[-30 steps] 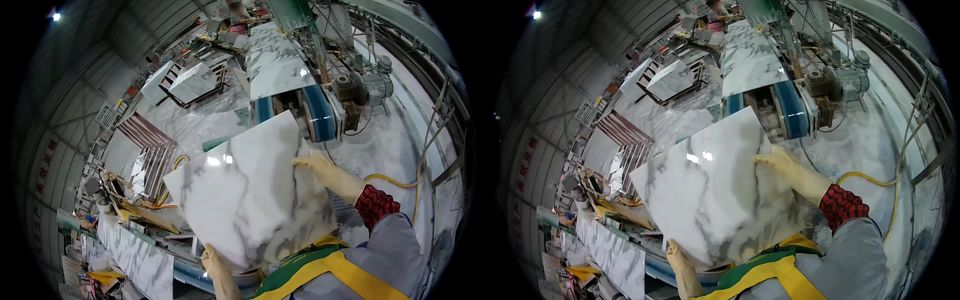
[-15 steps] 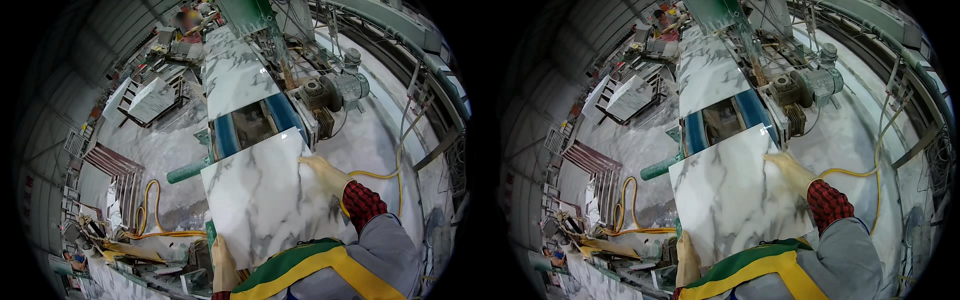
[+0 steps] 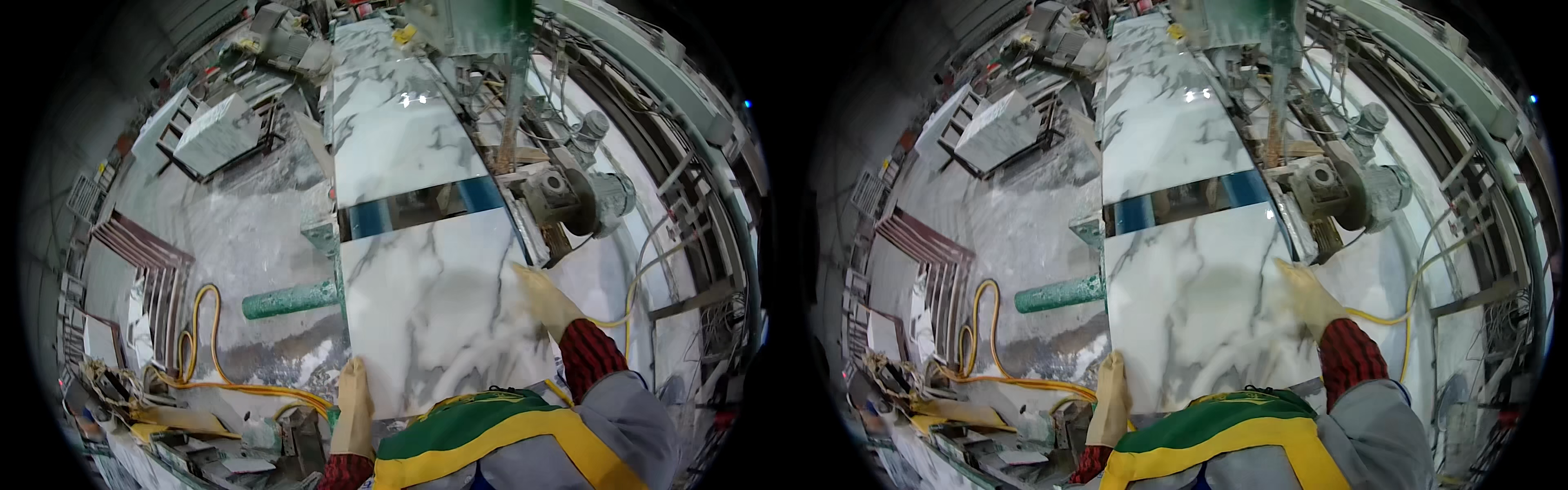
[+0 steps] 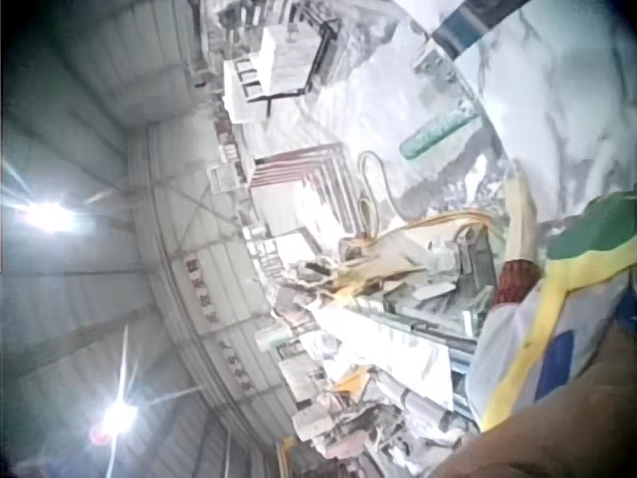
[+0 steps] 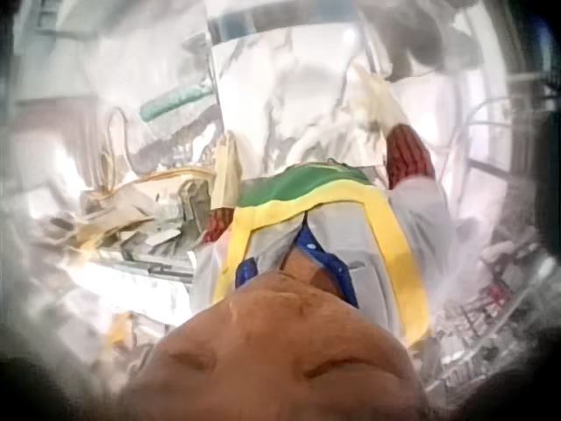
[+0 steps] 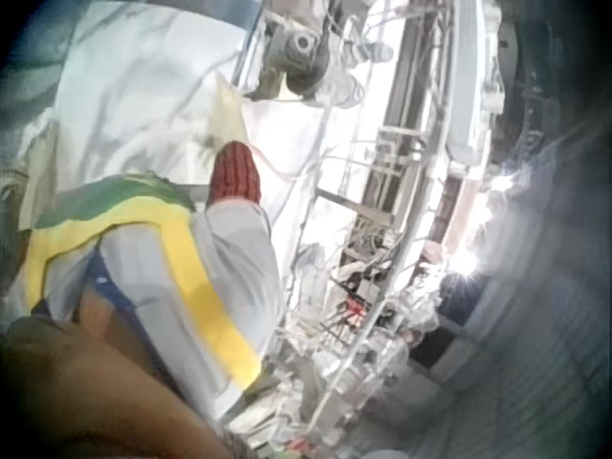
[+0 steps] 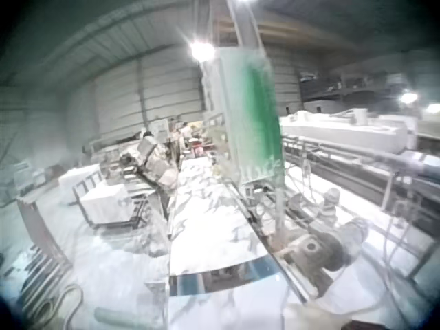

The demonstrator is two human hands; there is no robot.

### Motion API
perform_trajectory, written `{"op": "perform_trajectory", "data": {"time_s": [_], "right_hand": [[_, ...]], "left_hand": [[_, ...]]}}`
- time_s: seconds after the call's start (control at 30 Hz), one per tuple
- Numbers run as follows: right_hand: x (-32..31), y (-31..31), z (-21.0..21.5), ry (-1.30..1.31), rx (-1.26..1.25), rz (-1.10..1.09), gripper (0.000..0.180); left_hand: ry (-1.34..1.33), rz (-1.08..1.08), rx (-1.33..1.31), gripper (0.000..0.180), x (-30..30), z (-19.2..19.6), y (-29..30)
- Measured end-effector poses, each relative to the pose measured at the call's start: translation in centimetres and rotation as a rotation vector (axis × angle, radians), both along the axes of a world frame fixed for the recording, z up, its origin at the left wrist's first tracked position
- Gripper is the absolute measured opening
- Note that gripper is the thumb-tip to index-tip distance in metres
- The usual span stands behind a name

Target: The person repeatedly picks up large white marble-patterned slabs from a conveyor, wipes their surfaces with gloved hands, and places them back onto the conveyor. The person handles the slabs one at a time in a repetitive cycle throughout the clip.

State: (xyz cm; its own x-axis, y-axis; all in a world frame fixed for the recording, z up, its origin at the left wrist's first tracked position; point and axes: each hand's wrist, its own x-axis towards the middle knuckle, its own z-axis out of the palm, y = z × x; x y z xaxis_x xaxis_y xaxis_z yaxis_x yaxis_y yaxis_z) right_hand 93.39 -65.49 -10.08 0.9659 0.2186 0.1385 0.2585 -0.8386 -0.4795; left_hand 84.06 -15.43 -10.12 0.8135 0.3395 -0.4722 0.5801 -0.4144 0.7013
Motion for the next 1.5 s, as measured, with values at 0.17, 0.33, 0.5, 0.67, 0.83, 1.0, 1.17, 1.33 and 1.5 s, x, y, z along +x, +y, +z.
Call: {"op": "perform_trajectory", "data": {"time_s": [0.17, 0.33, 0.5, 0.67, 0.83, 1.0, 1.17, 1.33, 1.5], "right_hand": [[-4.2, 0.3, 2.0, 0.847, 1.387, -0.581, 0.043], [-7.9, 3.0, 3.7, 0.808, 1.115, -0.731, 0.045], [-6.2, 0.6, -2.2, 0.809, 1.217, -0.672, 0.049], [-4.1, 0.8, -1.9, 0.812, 1.040, -0.694, 0.065], [-2.9, 0.7, -2.3, 0.796, 0.988, -0.682, 0.073], [-2.2, -0.6, -5.4, 0.758, 0.856, -0.735, 0.083], [-1.3, 0.3, -4.3, 0.732, 0.942, -0.723, 0.077], [-0.6, 0.7, -3.5, 0.711, 0.952, -0.715, 0.070], [0.3, 0.7, -2.6, 0.718, 0.816, -0.759, 0.065]], "left_hand": [[0.131, -0.144, 0.129, 0.067, 4.0, 0.5, -0.2], [0.231, 0.008, -0.002, 0.062, 7.5, 3.2, -1.6], [0.063, 0.103, -0.072, 0.061, 8.2, 0.9, -1.3], [0.087, 0.087, 0.026, 0.065, 10.9, 3.9, -2.7], [-0.031, 0.053, 0.101, 0.063, 10.9, -0.4, -1.2], [0.103, 0.025, -0.013, 0.063, 13.2, 4.9, -2.8], [0.059, 0.054, 0.027, 0.064, 13.8, -0.8, -0.9], [0.117, 0.020, 0.030, 0.066, 14.8, 0.0, -0.8], [0.123, 0.027, 0.015, 0.063, 15.2, -0.9, -0.5]]}}
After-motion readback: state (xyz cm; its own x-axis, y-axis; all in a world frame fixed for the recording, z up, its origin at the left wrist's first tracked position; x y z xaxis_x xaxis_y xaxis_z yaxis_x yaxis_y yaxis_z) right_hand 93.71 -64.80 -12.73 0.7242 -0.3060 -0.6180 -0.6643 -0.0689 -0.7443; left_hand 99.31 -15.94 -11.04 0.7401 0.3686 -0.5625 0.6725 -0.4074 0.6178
